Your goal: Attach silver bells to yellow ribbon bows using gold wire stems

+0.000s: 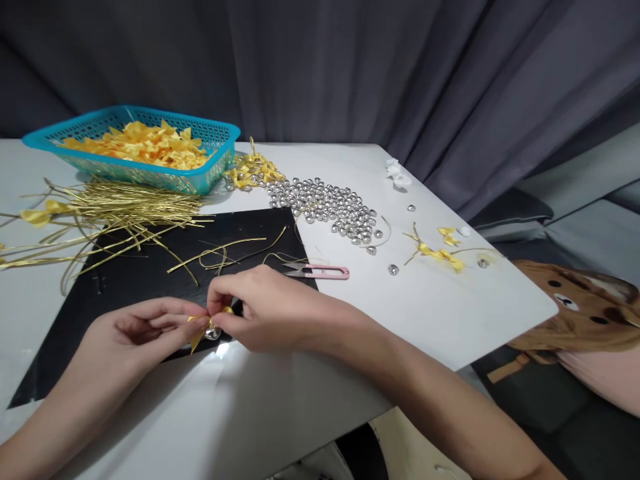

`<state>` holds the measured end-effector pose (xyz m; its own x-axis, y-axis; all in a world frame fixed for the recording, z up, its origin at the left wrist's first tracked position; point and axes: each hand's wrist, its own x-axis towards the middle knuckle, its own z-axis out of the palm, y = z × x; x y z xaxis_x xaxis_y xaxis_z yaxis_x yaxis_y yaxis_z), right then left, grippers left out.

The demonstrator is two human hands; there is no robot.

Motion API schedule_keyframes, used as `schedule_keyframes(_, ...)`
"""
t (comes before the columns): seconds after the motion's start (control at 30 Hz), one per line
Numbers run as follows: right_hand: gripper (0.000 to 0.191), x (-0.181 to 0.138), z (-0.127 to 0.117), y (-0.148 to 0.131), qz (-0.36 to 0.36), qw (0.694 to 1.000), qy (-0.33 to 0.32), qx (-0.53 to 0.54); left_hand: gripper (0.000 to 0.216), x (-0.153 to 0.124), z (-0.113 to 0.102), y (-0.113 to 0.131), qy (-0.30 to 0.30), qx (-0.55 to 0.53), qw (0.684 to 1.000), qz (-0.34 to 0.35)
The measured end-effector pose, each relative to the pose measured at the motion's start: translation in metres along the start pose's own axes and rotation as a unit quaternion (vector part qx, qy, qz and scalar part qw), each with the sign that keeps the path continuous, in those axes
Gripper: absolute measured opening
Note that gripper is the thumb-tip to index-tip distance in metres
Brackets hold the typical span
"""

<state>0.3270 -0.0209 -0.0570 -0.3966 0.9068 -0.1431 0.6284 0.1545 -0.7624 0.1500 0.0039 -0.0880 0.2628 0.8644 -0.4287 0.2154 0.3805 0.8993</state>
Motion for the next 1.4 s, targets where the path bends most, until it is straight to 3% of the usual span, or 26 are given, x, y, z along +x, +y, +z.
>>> schedule_keyframes(0.2, 0.018, 0.0, -0.001, 0.006, -0.108, 0.991, -0.024, -0.069, 0.013, 0.0, 0.001, 0.004, -0.003, 0.002, 1.0, 0.0)
schedule_keyframes(0.83, 0.018, -0.004, 0.003, 0.008, -0.145, 0.978, -0.01, -0.151, 0.014, 0.001, -0.002, -0.002, -0.018, 0.022, 0.999, 0.022)
schedule_keyframes(1.13, 0.017, -0.002, 0.003, 0.002, -0.1, 0.989, -0.014, -0.107, 0.013, 0.001, -0.001, -0.003, -0.038, 0.034, 0.998, 0.038)
schedule_keyframes(1.4, 0.012, 0.001, 0.003, 0.001, 0.038, 0.999, 0.013, 0.032, 0.015, 0.002, -0.003, -0.007, -0.037, 0.025, 0.998, 0.046)
